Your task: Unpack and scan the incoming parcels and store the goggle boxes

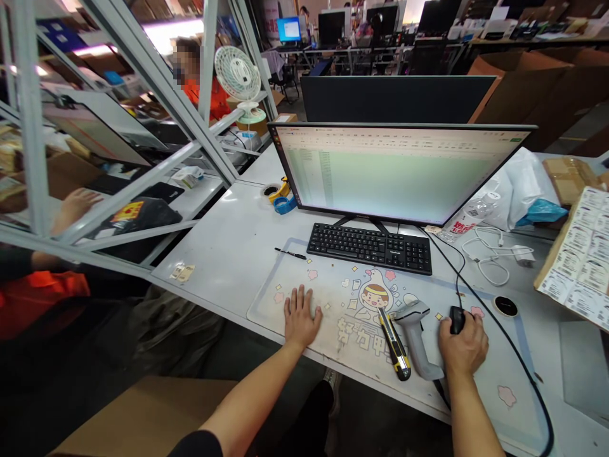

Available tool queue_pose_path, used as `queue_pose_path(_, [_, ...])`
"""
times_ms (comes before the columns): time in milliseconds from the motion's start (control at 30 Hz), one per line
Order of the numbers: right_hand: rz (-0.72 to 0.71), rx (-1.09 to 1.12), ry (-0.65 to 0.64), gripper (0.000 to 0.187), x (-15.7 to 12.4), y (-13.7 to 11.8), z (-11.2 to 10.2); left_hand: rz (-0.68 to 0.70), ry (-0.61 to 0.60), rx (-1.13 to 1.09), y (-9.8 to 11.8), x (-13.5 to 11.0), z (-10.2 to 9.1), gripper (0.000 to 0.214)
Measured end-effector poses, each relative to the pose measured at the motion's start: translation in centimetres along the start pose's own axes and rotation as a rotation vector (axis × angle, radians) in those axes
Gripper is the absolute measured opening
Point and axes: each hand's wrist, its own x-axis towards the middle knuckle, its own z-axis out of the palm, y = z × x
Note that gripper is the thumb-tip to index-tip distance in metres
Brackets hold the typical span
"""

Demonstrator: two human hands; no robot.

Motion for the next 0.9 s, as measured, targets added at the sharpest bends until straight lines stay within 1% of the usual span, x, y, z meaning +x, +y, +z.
queue_pose_path(300, [0.019,0.008,0.006,0.062,0.19,-0.70,-0.42,-0.004,-0.010,-0.005,-0.04,0.00,0.05,0.066])
queue_pose_path(433, [0.006,-0.003,0.003,0.059,0.23,-0.59,-0.30,-0.003,-0.007,-0.008,-0.07,0.01,0.17,0.066])
queue_pose_path(500, [0.009,0.001,0.009,0.060,0.22,-0.50,-0.26,-0.002,-0.001,-0.005,-0.07,0.00,0.18,0.065])
queue_pose_path(667, [0.017,0.020,-0.027,0.061,0.20,-0.75,-0.49,0.001,0.004,0.004,0.04,-0.01,0.03,0.064])
queue_pose_path(800, [0.035,0.030,-0.028,0.063,0.18,-0.85,-0.58,0.000,0.003,0.004,0.06,0.01,-0.03,0.064])
queue_pose_path(900, [0.028,0.018,-0.030,0.061,0.17,-0.70,-0.46,0.000,-0.004,0.004,0.05,0.02,-0.01,0.065])
